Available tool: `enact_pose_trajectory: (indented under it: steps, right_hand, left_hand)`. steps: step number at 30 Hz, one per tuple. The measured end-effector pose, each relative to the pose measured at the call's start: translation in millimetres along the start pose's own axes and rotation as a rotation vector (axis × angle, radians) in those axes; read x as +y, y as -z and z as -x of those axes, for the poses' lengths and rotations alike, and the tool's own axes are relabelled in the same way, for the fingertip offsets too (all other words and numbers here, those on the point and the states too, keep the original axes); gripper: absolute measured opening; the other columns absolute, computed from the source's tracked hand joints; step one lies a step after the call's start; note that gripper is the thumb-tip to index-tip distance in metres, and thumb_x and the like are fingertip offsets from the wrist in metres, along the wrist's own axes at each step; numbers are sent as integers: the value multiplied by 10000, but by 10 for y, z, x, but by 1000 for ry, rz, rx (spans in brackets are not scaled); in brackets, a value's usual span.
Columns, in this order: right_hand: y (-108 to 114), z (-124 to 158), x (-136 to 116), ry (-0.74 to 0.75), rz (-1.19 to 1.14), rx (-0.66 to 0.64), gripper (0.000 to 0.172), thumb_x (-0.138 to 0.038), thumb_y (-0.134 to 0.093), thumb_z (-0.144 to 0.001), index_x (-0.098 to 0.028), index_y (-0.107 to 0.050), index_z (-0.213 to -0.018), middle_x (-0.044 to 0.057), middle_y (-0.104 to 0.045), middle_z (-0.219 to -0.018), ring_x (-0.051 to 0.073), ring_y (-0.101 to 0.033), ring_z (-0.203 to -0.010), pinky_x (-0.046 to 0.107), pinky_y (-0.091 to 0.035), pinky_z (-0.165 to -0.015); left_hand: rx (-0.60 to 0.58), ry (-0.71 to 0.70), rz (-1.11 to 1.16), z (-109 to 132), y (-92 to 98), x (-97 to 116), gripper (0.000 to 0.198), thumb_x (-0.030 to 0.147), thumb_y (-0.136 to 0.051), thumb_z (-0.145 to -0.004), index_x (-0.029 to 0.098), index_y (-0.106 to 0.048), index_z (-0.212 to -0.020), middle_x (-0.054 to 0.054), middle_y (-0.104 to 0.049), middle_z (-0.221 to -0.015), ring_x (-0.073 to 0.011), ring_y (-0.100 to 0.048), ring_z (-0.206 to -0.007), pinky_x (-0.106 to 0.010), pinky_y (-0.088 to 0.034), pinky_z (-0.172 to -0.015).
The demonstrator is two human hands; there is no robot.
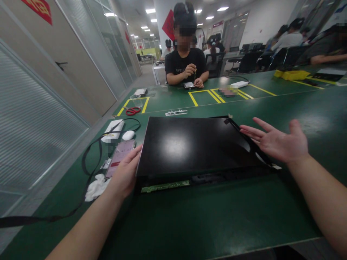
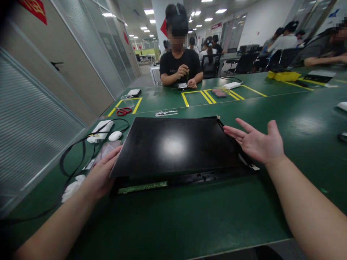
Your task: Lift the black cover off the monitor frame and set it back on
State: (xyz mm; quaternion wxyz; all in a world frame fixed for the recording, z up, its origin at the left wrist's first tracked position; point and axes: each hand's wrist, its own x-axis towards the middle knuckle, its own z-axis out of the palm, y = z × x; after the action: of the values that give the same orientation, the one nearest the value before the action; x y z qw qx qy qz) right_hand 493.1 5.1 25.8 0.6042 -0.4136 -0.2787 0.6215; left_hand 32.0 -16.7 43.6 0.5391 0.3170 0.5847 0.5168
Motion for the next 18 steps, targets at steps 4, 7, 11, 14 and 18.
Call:
enact_pose_trajectory:
  steps: [4,7,11,14,18]
  right_hand:
    - [-10,6,4,-1,22,5,814,-851,-206,-751,-369,-584,-1287,115,-685,-1265,357,-546,-1298,642,-528,-963]
    - [4,3,2,-7,38,-3,816,-854,-201,-752,-369,-586,-1283,112,-692,-1254,352,-546,-1299,631,-523,-979]
    - [6,3,2,-12,19,-3,826,-853,-259,-743,-344,-577,-1311,131,-692,-1253,359,-551,-1293,625,-525,-977]
    - [-12,4,7,11,13,27,887,-851,-287,-735,-281,-571,-1352,179,-668,-1282,356,-556,-1290,581,-525,-989]
    - [-26,1,4,40,26,48,866,-813,-272,-766,-264,-572,-1366,187,-637,-1327,347,-552,-1296,566,-508,-1010]
  left_hand:
    - [-26,-2,0,-30,28,-6,427,204,-678,-810,231,-694,-1236,-36,-780,-1069,-205,-733,-955,-198,-569,-653]
    - [-82,-47,21,-7,24,17,375,269,-615,-866,218,-702,-1227,-41,-757,-1149,-237,-696,-1077,-207,-572,-688]
    - [-256,-140,48,88,6,43,495,310,-703,-801,217,-670,-1286,-58,-712,-1259,-306,-633,-1195,-276,-584,-825]
    - [-347,-145,99,144,7,50,650,256,-757,-734,232,-610,-1366,-65,-694,-1293,-312,-636,-1193,-304,-577,-886]
    - [-401,-129,102,161,16,61,696,224,-748,-741,235,-568,-1413,-75,-701,-1277,-300,-662,-1155,-307,-583,-883]
